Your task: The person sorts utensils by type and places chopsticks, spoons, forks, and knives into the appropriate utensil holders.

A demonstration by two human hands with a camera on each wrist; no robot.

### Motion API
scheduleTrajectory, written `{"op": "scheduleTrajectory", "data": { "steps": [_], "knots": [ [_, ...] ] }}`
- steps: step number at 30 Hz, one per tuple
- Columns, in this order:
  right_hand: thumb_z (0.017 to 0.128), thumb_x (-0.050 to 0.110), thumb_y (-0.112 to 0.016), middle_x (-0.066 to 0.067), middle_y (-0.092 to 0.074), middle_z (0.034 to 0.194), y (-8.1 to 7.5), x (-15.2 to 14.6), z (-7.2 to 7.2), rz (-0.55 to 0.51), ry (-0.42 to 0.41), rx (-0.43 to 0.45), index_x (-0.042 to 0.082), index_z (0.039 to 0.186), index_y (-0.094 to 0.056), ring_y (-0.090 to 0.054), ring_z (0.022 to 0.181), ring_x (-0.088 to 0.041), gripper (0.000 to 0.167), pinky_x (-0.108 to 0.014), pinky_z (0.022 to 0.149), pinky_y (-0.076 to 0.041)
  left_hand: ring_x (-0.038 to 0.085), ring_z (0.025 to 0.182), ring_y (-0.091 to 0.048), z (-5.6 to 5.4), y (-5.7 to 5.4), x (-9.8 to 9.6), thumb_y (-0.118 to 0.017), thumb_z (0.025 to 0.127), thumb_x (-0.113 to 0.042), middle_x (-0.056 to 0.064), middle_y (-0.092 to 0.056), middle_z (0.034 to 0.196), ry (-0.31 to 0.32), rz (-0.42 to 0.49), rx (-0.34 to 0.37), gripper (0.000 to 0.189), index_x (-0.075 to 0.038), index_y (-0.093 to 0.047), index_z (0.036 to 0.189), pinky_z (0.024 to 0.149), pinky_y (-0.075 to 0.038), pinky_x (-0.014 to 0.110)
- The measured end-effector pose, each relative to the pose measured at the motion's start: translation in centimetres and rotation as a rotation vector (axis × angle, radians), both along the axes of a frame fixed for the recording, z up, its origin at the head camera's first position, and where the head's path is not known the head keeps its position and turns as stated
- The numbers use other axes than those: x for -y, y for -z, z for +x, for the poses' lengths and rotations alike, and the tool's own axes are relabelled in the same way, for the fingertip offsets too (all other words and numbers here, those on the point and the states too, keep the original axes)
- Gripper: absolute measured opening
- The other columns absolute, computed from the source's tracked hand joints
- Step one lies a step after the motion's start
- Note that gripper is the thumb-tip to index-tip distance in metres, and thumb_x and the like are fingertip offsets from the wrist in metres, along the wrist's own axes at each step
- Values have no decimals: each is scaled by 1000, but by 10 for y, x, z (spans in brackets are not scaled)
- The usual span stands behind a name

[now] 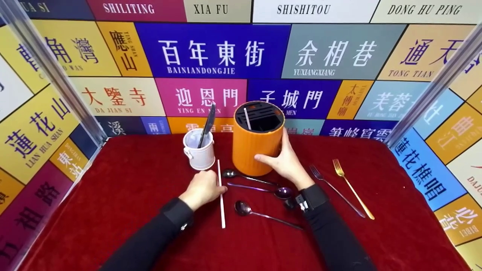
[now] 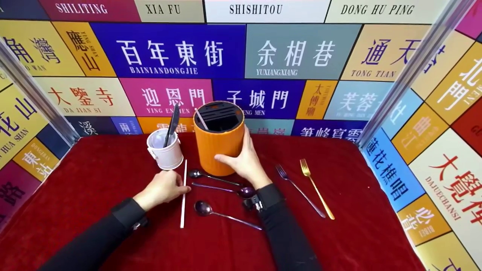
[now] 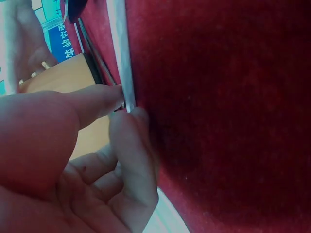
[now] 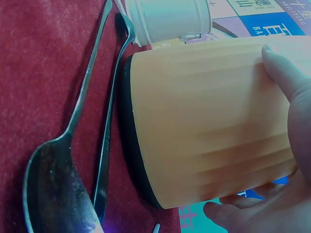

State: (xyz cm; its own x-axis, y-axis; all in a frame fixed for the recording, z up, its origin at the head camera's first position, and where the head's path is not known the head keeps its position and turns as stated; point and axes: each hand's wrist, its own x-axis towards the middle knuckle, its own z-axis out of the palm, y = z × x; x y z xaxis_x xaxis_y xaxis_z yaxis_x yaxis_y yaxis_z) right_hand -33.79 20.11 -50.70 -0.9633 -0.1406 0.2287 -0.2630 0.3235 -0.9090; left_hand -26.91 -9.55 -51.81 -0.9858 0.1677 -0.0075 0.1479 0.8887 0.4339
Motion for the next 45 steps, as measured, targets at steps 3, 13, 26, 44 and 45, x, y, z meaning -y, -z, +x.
{"op": "scheduleTrajectory", "data": {
  "steps": [3,13,26,44,45],
  "knots": [
    [81,43,-100,0,-26,183,0,0,0,2,4,-1,43,177,-3,-39,163,-26,136,-52,138,-29,37,70,-71,-1,1,-1,-89,86,-27,3,-64,61,-6,7,-1,39,-14,-65,58,70,-62,49],
    [80,50,-100,0,-25,184,1,-1,0,22,15,-6,43,177,-3,-38,164,-25,138,-53,138,-29,20,45,-63,-2,-3,0,-86,85,-25,-1,-60,45,-98,75,90,35,-16,-68,56,50,-48,31],
    [82,47,-99,0,-25,184,1,-1,0,24,4,-13,42,177,-3,-37,164,-25,136,-54,138,-28,25,72,-67,0,-61,6,-81,87,-29,1,-74,72,-171,233,-61,19,-18,-80,72,66,-52,35],
    [79,50,-100,4,-26,183,1,-1,-1,32,19,-7,47,176,-3,-39,162,-20,138,-50,137,-30,24,81,-77,-13,-140,10,-75,102,-29,5,-85,92,-135,450,-442,22,-11,-88,105,75,-60,37],
    [79,50,-100,4,-26,183,1,-1,-1,30,19,-7,47,176,-2,-39,162,-21,138,-50,137,-30,22,79,-76,-13,-145,10,-74,103,-28,4,-85,91,-136,469,-461,22,-11,-88,105,73,-60,36]
  ]
}}
